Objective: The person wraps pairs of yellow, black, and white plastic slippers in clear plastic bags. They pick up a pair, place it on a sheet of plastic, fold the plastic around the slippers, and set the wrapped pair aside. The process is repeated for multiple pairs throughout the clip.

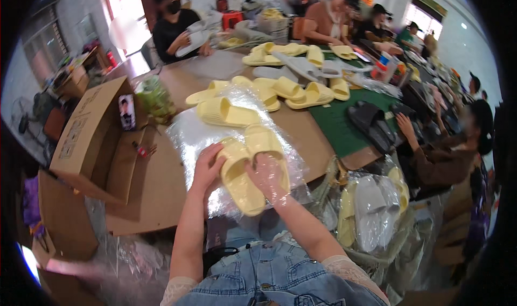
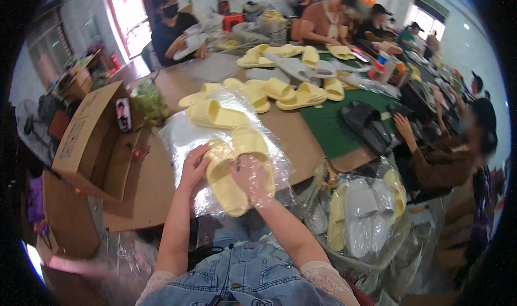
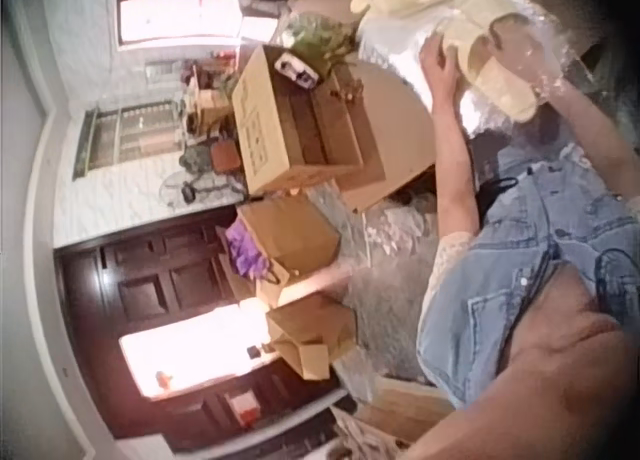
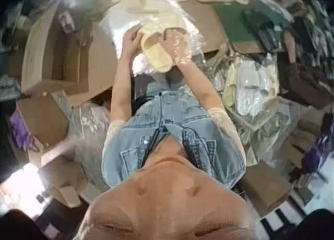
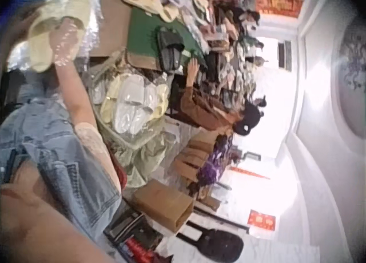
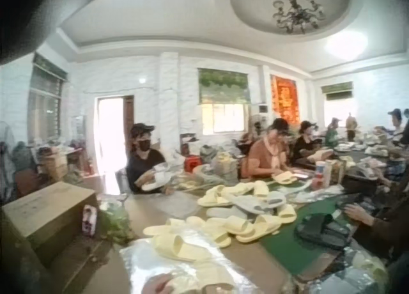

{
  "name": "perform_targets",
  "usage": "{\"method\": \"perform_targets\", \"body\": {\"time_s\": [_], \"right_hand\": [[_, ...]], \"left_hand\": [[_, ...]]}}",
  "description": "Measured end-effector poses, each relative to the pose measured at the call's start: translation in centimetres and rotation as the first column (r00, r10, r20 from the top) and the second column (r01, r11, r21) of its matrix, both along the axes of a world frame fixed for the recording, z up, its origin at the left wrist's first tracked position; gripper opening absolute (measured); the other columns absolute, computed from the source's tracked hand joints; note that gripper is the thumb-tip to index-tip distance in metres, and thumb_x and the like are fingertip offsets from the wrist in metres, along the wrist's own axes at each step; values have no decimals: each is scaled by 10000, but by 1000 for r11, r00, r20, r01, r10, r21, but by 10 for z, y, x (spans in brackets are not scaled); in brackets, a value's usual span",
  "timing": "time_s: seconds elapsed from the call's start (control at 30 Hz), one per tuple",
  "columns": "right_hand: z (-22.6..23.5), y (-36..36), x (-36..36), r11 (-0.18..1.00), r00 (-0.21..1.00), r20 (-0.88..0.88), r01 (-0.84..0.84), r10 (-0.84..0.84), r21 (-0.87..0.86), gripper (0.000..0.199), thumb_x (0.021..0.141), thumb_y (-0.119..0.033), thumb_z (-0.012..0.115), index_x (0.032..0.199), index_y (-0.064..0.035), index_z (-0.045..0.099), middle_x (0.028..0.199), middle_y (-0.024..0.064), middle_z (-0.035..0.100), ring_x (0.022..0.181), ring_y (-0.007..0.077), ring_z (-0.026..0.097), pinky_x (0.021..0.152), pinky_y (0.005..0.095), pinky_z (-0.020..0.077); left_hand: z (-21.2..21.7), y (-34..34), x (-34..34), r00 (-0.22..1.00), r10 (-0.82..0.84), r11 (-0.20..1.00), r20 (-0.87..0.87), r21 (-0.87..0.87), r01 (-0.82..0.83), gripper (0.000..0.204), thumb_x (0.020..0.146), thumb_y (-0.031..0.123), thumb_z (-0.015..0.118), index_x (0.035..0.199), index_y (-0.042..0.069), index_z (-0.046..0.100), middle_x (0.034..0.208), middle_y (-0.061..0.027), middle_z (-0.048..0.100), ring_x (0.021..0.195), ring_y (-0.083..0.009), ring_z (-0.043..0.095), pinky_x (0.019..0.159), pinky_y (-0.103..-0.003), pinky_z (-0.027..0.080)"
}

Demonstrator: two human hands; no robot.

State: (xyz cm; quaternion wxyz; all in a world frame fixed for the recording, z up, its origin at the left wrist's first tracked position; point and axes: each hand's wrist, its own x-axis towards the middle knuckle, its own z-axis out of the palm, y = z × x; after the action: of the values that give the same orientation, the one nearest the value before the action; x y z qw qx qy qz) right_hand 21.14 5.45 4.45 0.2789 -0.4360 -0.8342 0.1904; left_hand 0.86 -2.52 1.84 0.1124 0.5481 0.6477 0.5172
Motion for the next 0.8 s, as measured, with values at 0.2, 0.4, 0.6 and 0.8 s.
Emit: {"method": "perform_targets", "body": {"time_s": [0.2,0.4,0.6,0.8], "right_hand": [[-8,5,0,998,1000,-2,-1,1,70,329,868,-362,652,885,-35,620,841,210,655,801,395,662,725,510,521],[-11,7,-2,993,1000,14,1,-3,118,357,859,-379,664,915,-28,633,880,206,645,783,408,654,707,516,519],[-21,11,-1,995,1000,-9,-14,15,100,365,852,-382,670,928,-26,635,907,205,638,824,414,643,734,519,514],[-17,9,-2,999,999,-15,-43,43,-33,385,848,-351,669,999,-4,601,963,223,611,896,427,611,782,522,486]], "left_hand": [[3,0,3,998,15,1000,-53,10,-14,407,874,269,703,1225,66,667,1308,-145,623,1267,-327,517,1085,-413,401],[8,-8,6,974,217,974,-61,80,-211,259,886,180,682,1113,60,711,1178,-126,679,1094,-284,620,937,-376,503],[10,-19,-24,842,511,836,174,124,-534,181,913,137,644,1048,47,724,979,-71,692,856,-169,650,702,-300,512],[1,-49,-97,759,608,782,-234,13,-623,205,903,123,625,1079,42,693,1058,-130,653,941,-281,640,801,-367,513]]}}
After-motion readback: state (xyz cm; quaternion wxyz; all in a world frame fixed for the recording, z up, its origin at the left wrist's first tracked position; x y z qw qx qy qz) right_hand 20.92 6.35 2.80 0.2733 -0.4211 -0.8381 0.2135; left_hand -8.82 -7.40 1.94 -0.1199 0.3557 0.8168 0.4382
